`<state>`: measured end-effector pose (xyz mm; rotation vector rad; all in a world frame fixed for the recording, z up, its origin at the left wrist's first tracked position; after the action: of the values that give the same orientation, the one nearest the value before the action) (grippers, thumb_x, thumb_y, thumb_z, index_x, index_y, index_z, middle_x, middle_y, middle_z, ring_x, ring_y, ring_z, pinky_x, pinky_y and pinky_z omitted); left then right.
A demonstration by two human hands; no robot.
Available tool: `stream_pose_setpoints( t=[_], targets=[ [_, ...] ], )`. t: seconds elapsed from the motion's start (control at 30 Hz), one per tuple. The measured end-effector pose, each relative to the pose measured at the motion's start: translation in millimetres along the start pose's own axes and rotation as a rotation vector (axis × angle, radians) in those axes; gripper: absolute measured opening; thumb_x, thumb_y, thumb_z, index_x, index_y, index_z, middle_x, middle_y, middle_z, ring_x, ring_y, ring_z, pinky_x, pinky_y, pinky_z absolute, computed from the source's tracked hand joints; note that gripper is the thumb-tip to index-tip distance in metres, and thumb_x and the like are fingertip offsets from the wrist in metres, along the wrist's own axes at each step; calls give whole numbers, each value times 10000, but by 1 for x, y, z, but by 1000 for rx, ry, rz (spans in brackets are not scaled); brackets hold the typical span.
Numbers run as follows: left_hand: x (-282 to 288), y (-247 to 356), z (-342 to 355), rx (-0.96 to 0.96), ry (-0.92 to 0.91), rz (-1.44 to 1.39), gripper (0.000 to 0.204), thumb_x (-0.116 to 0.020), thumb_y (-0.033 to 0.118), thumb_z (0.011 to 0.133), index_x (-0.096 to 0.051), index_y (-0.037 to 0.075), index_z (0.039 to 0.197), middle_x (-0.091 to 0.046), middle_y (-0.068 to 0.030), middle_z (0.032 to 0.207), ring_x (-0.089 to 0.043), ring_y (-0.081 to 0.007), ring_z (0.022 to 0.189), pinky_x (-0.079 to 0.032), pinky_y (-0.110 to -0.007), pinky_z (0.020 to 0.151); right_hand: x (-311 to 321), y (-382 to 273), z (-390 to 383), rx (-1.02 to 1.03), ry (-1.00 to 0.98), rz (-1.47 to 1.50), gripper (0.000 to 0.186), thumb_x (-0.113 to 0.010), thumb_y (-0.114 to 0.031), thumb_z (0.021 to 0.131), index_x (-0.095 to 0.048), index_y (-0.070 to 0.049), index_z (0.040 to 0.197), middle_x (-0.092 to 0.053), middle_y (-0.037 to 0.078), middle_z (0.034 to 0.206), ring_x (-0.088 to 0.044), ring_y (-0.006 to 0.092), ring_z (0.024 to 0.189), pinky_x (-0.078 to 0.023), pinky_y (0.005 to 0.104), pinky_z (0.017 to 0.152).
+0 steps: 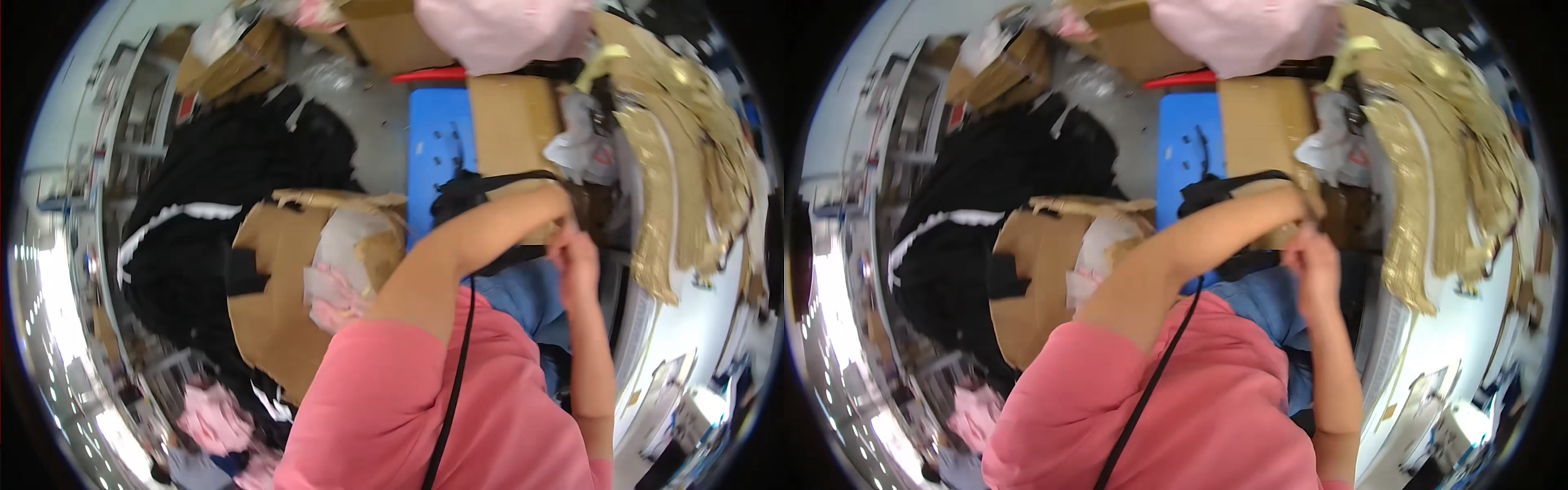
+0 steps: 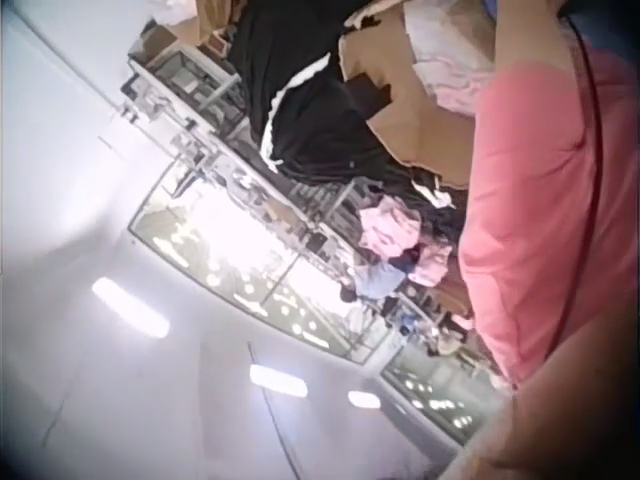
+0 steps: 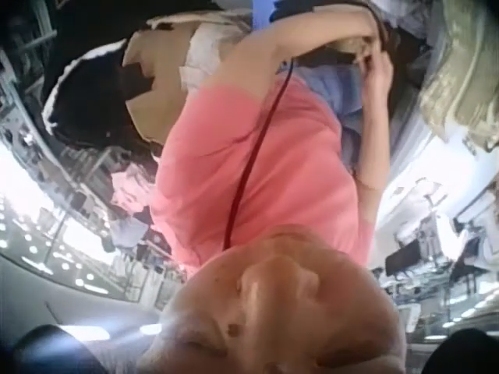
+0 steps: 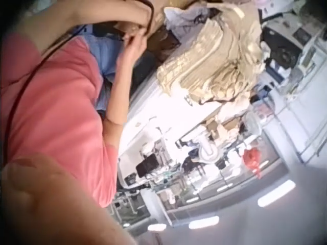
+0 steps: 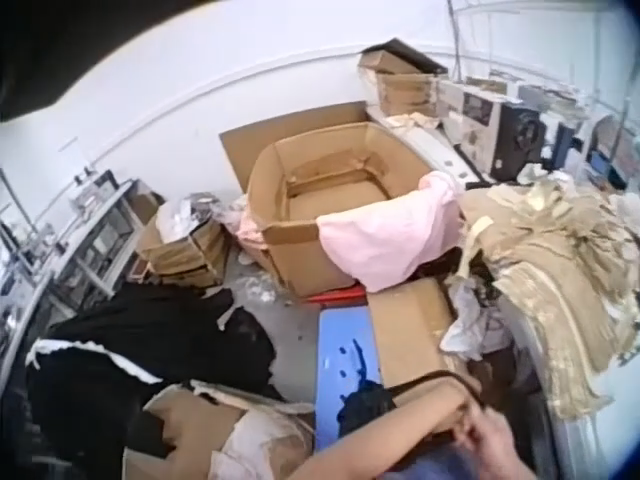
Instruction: The person is seen threading and operating an industrial sewing machine to process garment pieces in a factory setting.
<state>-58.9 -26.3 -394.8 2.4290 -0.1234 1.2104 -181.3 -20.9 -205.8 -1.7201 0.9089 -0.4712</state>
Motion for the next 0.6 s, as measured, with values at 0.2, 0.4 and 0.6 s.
stream_pose_setpoints(
  t=[0.2, 0.4, 0.6],
  targets=[
    [80, 7, -223, 40, 839, -755, 281, -525, 20, 757, -639, 32, 1013, -634, -186, 962, -603, -333, 921, -485, -389, 787, 95, 40, 25, -198, 160, 193, 270, -427, -343, 965, -468, -137, 795, -494, -3, 734, -330, 84, 483, -350, 226, 608],
    [-52, -78, -410, 473, 1297, -635, 266, -466, -49, 792, -610, 29, 1002, -597, -162, 1076, -566, -312, 1017, -457, -376, 867, 136, 46, 37, -192, 174, 334, 272, -426, -342, 969, -489, -134, 805, -543, 8, 784, -376, 85, 512, -391, 251, 676],
    [-193, -183, -558, 1088, 1043, -335, 375, -578, 8, 723, -548, 64, 1093, -527, -178, 1127, -527, -374, 987, -453, -433, 839, 142, 55, 52, -209, 59, 316, 266, -425, -327, 971, -498, -122, 818, -548, 11, 814, -391, 77, 511, -420, 249, 695]
  ],
)
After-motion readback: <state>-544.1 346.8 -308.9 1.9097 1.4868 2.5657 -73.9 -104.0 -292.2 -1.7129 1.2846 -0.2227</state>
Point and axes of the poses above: each hand's wrist, its own z-axis towards the middle knuckle, its own x-axis out of the back of the hand, y = z × x, the point moved 9 cm from there along z, towards the middle knuckle
